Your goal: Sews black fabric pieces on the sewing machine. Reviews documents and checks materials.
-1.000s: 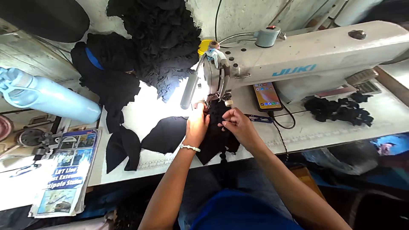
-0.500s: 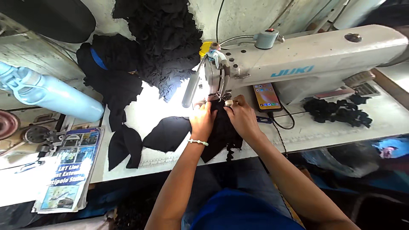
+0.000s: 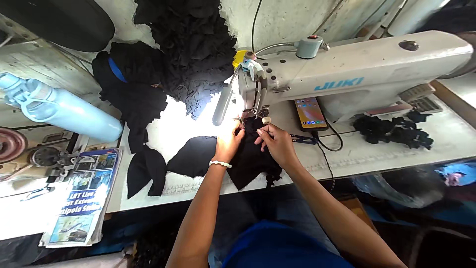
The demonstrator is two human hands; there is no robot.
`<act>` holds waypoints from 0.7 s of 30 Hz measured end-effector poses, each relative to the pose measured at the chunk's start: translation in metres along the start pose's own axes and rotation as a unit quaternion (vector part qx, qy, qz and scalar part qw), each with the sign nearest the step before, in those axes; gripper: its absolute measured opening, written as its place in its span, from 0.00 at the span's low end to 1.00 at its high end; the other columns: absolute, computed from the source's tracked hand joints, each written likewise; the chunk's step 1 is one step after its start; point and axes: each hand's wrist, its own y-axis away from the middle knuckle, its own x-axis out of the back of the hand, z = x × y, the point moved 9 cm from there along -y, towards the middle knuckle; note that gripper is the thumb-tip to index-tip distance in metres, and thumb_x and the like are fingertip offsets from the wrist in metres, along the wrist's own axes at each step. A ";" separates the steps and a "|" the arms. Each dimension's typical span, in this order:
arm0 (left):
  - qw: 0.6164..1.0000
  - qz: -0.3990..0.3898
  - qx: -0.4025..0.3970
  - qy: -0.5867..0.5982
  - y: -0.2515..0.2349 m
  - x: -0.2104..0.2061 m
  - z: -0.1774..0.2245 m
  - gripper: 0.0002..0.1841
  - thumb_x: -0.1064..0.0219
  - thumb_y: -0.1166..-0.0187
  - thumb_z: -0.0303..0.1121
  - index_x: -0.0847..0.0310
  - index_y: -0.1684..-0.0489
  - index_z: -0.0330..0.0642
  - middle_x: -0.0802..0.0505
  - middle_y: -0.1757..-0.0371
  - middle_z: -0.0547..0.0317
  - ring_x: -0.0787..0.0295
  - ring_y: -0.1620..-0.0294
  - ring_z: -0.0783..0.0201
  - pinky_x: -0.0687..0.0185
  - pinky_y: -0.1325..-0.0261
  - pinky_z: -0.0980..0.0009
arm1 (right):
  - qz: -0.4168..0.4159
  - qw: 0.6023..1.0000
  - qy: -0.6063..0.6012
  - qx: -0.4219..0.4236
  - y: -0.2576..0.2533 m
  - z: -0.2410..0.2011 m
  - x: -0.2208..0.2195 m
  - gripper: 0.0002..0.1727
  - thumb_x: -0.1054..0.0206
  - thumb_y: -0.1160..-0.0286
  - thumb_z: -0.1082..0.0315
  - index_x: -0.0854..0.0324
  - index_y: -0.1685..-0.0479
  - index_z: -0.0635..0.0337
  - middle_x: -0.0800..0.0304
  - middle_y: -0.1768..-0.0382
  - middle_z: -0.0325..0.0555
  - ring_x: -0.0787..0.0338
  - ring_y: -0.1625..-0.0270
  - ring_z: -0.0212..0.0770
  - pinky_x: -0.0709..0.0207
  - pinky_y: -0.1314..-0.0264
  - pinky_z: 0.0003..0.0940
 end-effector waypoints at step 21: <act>0.976 0.006 -0.103 -0.191 0.017 -0.002 0.019 0.12 0.32 0.25 0.39 0.05 0.63 0.41 0.03 0.55 0.54 0.07 0.50 0.51 0.16 0.49 0.49 | 0.084 0.914 0.288 0.272 0.058 -0.012 -0.025 0.08 0.34 0.24 0.74 0.09 0.60 0.68 0.13 0.67 0.56 0.08 0.66 0.53 0.14 0.69 0.39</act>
